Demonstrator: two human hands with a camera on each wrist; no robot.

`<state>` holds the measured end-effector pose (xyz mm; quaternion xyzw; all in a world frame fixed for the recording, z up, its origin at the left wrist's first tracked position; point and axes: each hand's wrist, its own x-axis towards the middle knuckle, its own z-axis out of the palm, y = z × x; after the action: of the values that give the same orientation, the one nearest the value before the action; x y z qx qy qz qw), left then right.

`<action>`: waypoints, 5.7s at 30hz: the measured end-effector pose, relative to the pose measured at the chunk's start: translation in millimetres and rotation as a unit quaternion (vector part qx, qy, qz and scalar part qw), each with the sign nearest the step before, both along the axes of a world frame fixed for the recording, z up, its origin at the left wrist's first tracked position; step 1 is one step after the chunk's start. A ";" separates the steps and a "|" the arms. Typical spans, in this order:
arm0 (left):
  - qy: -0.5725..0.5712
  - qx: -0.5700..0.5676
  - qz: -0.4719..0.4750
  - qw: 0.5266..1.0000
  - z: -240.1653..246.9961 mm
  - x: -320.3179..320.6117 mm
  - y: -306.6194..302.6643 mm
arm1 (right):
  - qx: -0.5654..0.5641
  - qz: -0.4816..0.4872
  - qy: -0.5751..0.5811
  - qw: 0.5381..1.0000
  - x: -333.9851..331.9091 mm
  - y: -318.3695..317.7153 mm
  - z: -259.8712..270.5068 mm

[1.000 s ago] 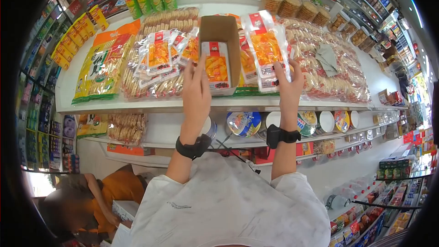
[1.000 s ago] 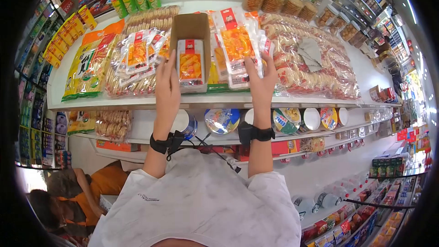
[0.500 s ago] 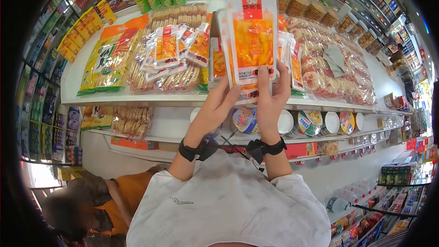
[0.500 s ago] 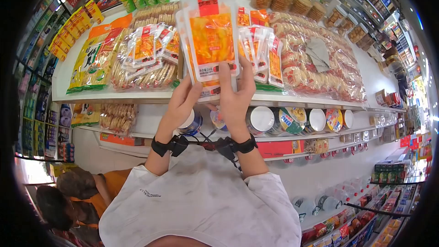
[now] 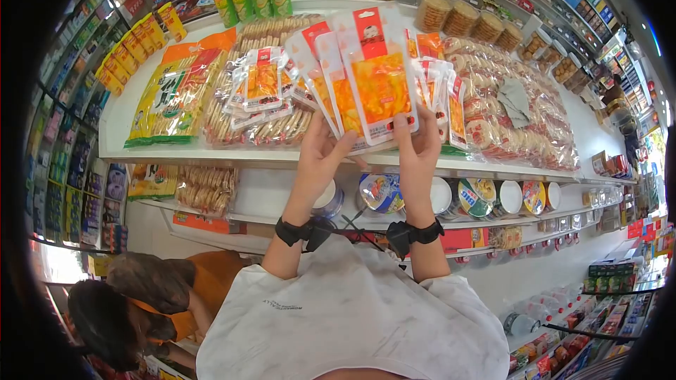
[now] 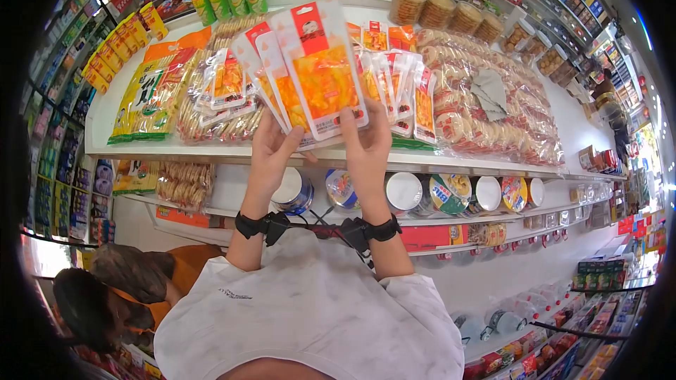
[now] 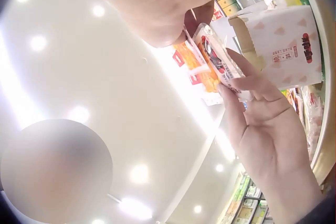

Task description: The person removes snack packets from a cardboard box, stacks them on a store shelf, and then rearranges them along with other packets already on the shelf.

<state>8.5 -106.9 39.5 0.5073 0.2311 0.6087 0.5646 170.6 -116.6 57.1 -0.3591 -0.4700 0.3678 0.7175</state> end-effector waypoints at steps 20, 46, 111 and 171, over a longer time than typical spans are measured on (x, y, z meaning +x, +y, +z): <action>0.124 0.010 0.139 0.982 -7.3 3.8 2.4 | 0.018 -0.038 -0.018 0.999 -23.7 -2.4 -7.9; -0.019 0.072 0.187 0.979 -30.9 -4.0 14.3 | 0.128 0.040 -0.267 0.954 -19.7 -14.3 3.2; 0.384 0.165 0.294 0.860 -36.9 19.2 26.8 | -0.082 -0.070 -0.475 0.873 -4.0 48.6 4.5; 0.359 0.141 0.215 0.897 -46.5 -4.9 26.5 | 0.177 -0.134 -0.576 0.787 2.4 88.0 27.4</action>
<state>3.7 -80.4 -7.0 0.7037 0.4333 0.5181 0.2207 173.0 -28.6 84.5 -0.4308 -0.7997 -0.0968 0.4067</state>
